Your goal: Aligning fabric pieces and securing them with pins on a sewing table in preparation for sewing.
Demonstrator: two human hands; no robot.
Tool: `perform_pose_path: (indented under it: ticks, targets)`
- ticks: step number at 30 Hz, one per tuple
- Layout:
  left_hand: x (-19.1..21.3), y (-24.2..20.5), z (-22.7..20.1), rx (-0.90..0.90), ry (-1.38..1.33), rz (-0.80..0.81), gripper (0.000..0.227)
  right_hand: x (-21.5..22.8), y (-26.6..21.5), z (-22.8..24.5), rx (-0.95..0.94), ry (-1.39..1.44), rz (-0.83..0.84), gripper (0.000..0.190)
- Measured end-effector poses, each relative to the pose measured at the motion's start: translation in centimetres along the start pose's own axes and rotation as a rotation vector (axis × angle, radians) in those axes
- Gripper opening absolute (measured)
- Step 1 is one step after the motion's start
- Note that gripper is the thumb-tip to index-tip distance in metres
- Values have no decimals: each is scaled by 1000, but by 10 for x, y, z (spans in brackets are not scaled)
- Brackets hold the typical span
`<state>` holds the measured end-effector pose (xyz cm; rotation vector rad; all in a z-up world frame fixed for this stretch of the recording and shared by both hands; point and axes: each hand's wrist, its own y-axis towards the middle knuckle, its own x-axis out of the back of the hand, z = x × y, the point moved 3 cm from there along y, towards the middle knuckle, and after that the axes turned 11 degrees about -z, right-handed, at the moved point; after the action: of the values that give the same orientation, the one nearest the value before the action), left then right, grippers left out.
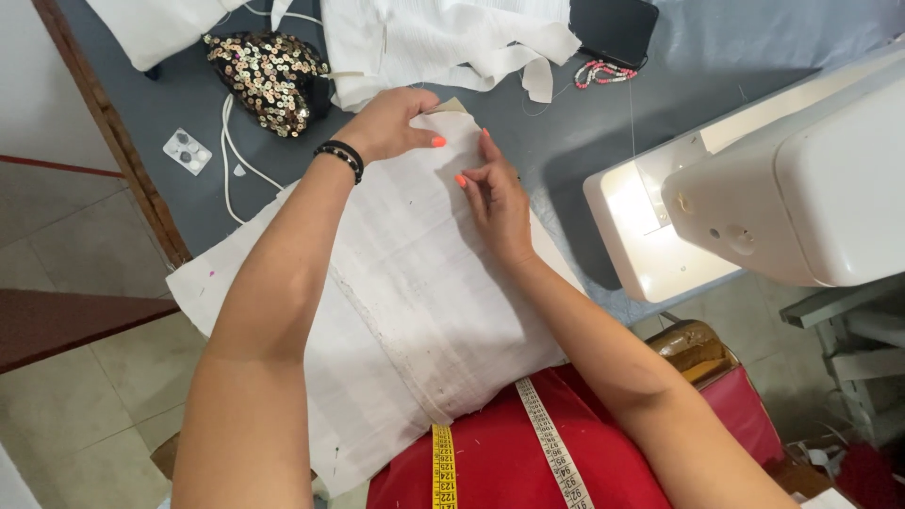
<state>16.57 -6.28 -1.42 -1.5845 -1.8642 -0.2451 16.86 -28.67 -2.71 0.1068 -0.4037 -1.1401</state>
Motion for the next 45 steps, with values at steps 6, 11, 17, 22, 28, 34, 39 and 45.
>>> perform_pose_path:
  ticks: [6, 11, 17, 22, 28, 34, 39, 45]
  targets:
    - [2, -3, 0, 3, -69, 2, 9, 0, 5, -3, 145, -89, -18, 10]
    - [7, -7, -8, 31, -74, 23, 8, 2, 2, -6, 186, -97, -65, 8]
    - [11, -5, -10, 66, -24, 58, 22, 5, 6, 0, -34, -10, -86, 8]
    - [16, -2, -13, 76, 39, 139, 25, -10, 40, 22, -253, 80, -89, 17]
    - [16, 4, -5, 51, 19, 128, 28, -28, 46, 17, -394, -60, -45, 28]
    - [19, 1, -1, 59, -169, 111, 19, -30, 44, 3, -300, -84, -41, 24]
    - [23, -4, 2, 158, -295, 74, 19, -34, 41, -11, -233, -117, -42, 22]
    - [21, -6, -2, 144, -342, 78, 20, -41, 37, -14, 125, -192, 1, 15]
